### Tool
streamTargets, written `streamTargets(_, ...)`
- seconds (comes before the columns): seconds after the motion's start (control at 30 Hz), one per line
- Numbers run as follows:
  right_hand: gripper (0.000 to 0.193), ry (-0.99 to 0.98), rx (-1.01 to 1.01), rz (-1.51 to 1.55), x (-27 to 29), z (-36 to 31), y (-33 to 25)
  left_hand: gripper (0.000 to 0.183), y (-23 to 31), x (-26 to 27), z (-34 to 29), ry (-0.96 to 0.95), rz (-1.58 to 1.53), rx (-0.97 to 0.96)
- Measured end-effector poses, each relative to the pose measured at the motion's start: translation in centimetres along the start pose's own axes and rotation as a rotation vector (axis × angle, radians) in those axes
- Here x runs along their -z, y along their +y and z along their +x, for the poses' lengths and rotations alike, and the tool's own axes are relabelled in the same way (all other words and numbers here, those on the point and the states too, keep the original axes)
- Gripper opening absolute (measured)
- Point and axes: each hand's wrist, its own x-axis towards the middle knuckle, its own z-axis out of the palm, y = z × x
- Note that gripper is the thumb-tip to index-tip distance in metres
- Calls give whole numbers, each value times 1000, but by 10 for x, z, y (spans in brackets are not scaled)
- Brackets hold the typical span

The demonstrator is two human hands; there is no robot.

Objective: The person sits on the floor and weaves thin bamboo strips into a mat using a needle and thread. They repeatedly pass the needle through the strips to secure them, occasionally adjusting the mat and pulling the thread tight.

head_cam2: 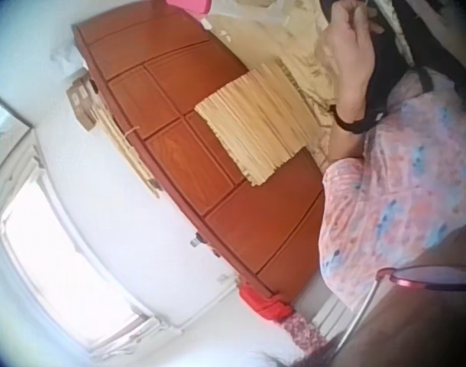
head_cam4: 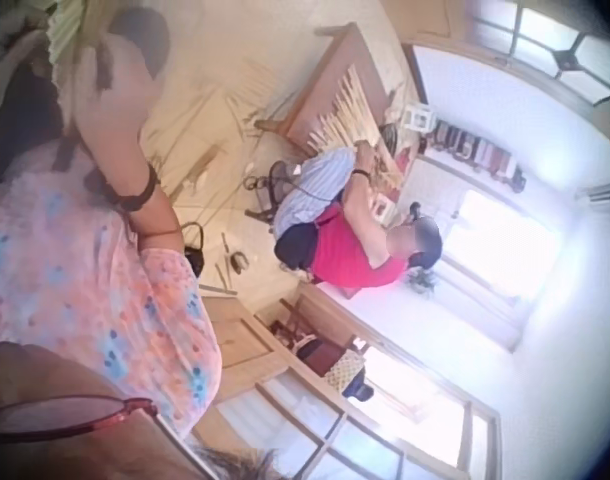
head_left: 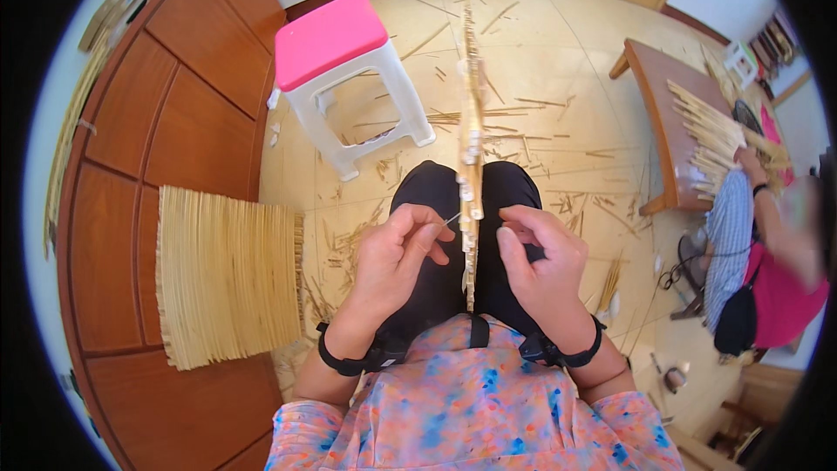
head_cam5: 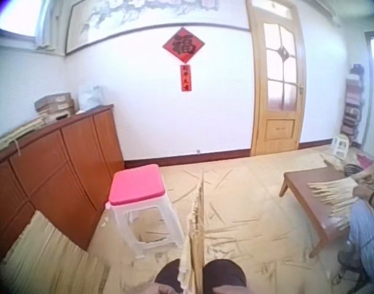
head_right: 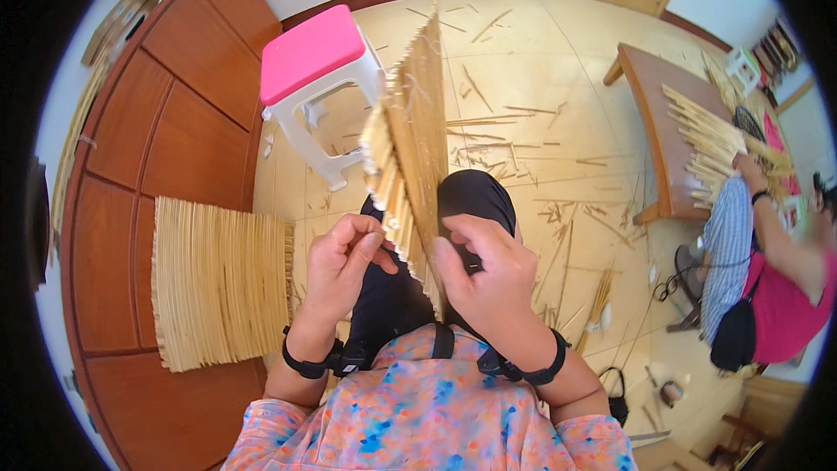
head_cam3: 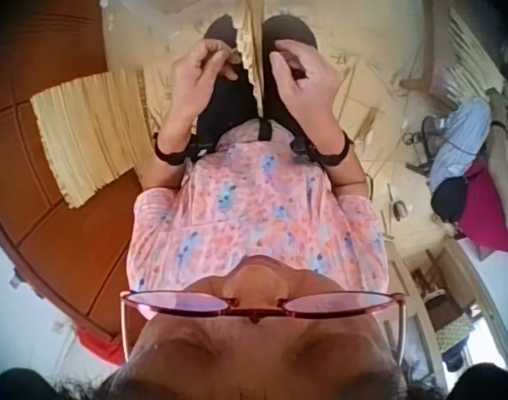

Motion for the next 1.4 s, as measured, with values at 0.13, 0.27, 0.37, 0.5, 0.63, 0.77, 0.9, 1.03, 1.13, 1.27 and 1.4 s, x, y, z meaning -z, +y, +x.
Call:
streamTargets(0.13, 17, -106, 294, 35, 18, -2, -4, 6, -9, 2, -5, 155, -52, -103)
streamTargets(0.27, 21, -638, 439, 290, 26, -7, -1, 8, -12, 25, -10, 156, 59, -417)
streamTargets(0.37, 20, -581, 613, 184, 17, -21, 0, 10, -15, 29, -31, -117, -507, -130)
streamTargets(0.5, 24, -477, 822, 37, 9, -23, -1, 8, -21, 24, -42, -388, -961, 192)
streamTargets(0.63, 28, -519, 907, -31, 13, -22, -5, 8, -32, 14, -42, -491, -1093, 267)
streamTargets(0.77, 28, -537, 925, -69, 7, -22, -12, 8, -49, 4, -45, -545, -1081, 322)
streamTargets(0.9, 25, -589, 877, -60, 5, -24, -11, 10, -63, -3, -45, -590, -1088, 352)
streamTargets(1.03, 19, -593, 655, 77, 14, -26, -8, 12, -57, 2, -40, -542, -1010, 305)
streamTargets(1.13, 16, -509, 464, 176, 20, -29, -7, 9, -64, 4, -26, -247, -788, 230)
streamTargets(1.27, 21, -391, 259, 301, 19, -35, -7, 26, -57, -3, -8, -55, -458, -5)
streamTargets(1.4, 20, -460, 125, 384, 23, -38, -5, 34, -39, -8, 0, -115, -293, -6)
